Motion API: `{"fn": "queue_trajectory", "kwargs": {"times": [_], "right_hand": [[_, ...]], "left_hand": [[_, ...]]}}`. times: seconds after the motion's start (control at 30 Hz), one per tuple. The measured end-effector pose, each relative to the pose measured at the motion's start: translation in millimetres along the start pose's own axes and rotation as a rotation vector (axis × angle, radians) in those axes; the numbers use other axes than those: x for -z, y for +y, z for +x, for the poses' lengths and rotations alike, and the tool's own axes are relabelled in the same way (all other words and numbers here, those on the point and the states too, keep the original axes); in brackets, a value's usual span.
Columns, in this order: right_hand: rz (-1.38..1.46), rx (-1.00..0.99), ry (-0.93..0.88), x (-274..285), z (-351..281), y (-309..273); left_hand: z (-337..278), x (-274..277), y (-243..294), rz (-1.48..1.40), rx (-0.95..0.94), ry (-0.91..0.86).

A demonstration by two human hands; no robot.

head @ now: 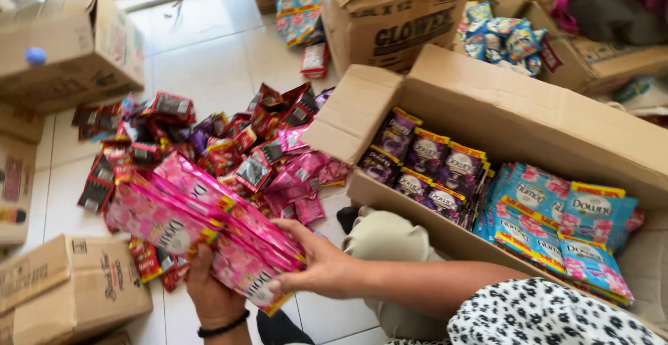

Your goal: Sorting through a large pile of detergent sachets on the floor and organizing them into boxes.

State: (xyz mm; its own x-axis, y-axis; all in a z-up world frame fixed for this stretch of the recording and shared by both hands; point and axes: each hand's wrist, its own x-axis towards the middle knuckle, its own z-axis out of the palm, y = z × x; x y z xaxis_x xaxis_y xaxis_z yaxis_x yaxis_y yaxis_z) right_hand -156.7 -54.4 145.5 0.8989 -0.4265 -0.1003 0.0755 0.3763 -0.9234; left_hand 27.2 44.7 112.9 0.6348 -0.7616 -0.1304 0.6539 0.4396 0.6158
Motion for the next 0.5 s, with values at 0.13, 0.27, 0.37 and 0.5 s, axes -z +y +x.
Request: {"fn": "queue_trajectory", "kwargs": {"times": [0.13,0.27,0.37,0.5], "right_hand": [[0.292,-0.026,0.033,36,-50,-23],[0.14,-0.116,0.162,81,-100,-50],[0.043,-0.092,0.282,109,-137,-55],[0.058,-0.12,0.503,144,-177,-49]], "left_hand": [[-3,-28,-44,0.066,0.061,-0.043],[-4,-98,-89,0.074,0.283,-0.073],[-3,-139,-127,0.087,0.445,-0.157],[-8,-207,-180,0.189,0.639,-0.351]]}}
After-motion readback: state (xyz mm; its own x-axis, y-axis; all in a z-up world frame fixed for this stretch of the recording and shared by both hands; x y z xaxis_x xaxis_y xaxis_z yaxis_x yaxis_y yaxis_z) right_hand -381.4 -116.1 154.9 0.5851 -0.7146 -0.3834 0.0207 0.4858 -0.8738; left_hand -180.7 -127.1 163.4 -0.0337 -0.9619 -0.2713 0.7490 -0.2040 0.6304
